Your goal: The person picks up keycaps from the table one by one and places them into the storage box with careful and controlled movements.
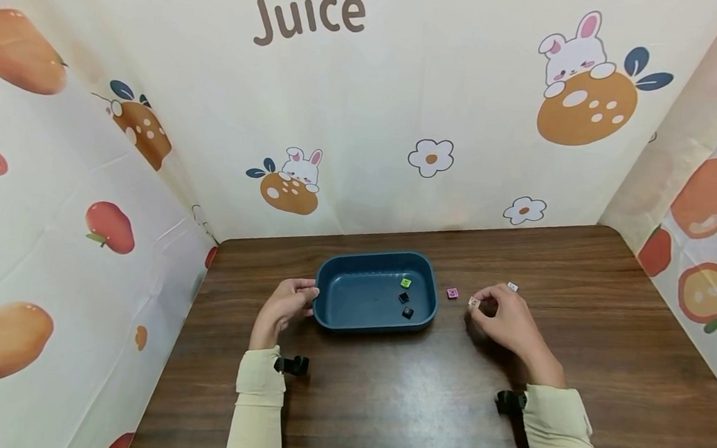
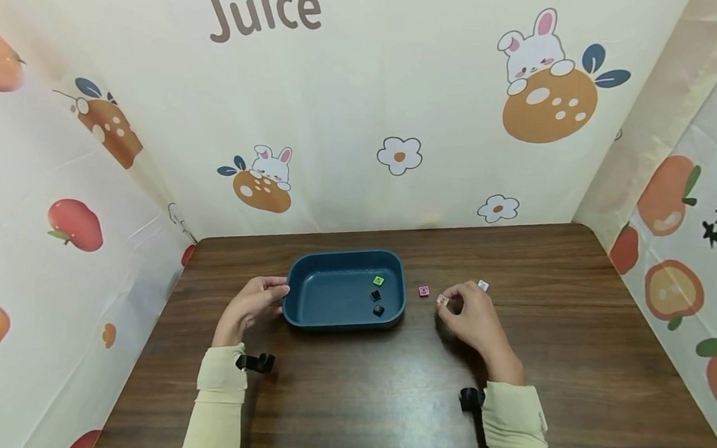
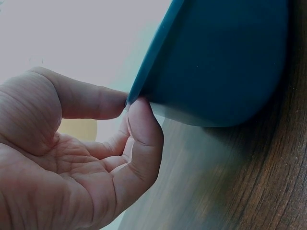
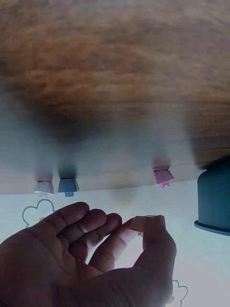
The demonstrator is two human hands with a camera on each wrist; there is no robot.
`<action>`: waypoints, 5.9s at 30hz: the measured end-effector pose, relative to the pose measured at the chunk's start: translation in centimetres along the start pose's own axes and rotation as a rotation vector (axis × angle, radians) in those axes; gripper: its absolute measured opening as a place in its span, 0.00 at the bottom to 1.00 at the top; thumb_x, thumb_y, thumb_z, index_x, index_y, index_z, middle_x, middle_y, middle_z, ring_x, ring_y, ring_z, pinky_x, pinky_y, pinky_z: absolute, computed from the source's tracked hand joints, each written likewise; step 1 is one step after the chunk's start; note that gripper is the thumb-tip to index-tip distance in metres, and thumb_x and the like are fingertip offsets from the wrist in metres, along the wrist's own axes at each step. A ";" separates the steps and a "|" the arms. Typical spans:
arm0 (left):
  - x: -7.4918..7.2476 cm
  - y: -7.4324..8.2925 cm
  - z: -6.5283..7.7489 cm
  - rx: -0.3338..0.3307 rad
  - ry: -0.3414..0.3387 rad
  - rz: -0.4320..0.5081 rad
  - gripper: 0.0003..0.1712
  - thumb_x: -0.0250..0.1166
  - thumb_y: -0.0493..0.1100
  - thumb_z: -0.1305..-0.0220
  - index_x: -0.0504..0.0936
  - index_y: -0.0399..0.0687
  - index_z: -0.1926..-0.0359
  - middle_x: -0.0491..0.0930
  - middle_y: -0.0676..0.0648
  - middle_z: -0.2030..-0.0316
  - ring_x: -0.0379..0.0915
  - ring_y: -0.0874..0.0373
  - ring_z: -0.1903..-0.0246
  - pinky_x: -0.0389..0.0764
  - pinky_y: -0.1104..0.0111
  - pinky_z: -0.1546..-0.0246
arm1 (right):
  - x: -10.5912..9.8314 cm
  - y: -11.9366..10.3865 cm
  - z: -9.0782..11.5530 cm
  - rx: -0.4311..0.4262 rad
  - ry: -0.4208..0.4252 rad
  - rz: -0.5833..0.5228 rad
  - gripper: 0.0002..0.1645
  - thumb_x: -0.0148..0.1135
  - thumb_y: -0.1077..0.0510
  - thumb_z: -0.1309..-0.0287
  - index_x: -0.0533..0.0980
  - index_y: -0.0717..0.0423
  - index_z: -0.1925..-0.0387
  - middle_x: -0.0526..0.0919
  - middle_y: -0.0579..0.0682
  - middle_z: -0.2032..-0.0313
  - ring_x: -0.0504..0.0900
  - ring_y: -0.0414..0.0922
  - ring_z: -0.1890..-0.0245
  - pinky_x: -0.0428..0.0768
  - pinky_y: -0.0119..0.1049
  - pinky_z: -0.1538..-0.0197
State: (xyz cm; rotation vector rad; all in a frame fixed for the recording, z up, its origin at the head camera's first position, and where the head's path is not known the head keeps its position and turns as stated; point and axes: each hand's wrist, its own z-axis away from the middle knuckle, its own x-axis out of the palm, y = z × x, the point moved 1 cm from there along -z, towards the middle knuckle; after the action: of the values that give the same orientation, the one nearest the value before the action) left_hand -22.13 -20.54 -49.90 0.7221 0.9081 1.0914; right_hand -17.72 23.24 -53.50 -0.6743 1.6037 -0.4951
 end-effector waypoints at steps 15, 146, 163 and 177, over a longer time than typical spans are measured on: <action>-0.3 -0.2 0.0 0.004 0.002 -0.015 0.26 0.57 0.39 0.20 0.71 0.31 0.28 0.80 0.33 0.38 0.80 0.61 0.62 0.85 0.72 0.62 | -0.4 -0.9 -0.6 -0.010 -0.011 -0.007 0.07 0.72 0.59 0.38 0.85 0.58 0.60 0.84 0.59 0.56 0.81 0.56 0.54 0.78 0.53 0.47; 0.1 -0.5 -0.7 0.013 0.017 0.053 0.23 0.58 0.37 0.20 0.73 0.31 0.30 0.81 0.37 0.47 0.79 0.59 0.61 0.83 0.73 0.66 | 3.6 -7.6 -3.2 -0.170 -0.119 -0.041 0.14 0.72 0.56 0.35 0.85 0.59 0.51 0.83 0.56 0.53 0.76 0.54 0.55 0.76 0.46 0.52; 0.0 -0.5 -0.6 0.011 0.011 0.058 0.24 0.58 0.37 0.20 0.72 0.31 0.30 0.80 0.38 0.46 0.78 0.59 0.61 0.84 0.73 0.65 | 3.1 -6.5 -3.0 -0.168 -0.082 -0.057 0.13 0.72 0.58 0.35 0.85 0.59 0.51 0.82 0.57 0.54 0.77 0.53 0.60 0.75 0.41 0.56; -0.1 -0.5 -0.6 0.007 0.005 0.049 0.24 0.58 0.38 0.20 0.71 0.31 0.29 0.79 0.36 0.45 0.78 0.60 0.61 0.84 0.73 0.64 | 2.2 -5.6 -2.8 -0.132 -0.059 -0.049 0.12 0.72 0.58 0.35 0.85 0.58 0.52 0.82 0.57 0.54 0.79 0.55 0.56 0.77 0.45 0.53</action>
State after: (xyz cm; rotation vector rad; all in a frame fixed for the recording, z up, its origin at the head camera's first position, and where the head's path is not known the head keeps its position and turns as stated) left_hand -22.46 -20.71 -50.56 0.7514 0.9031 1.1338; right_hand -19.81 17.43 -50.99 -0.8223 1.5766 -0.4039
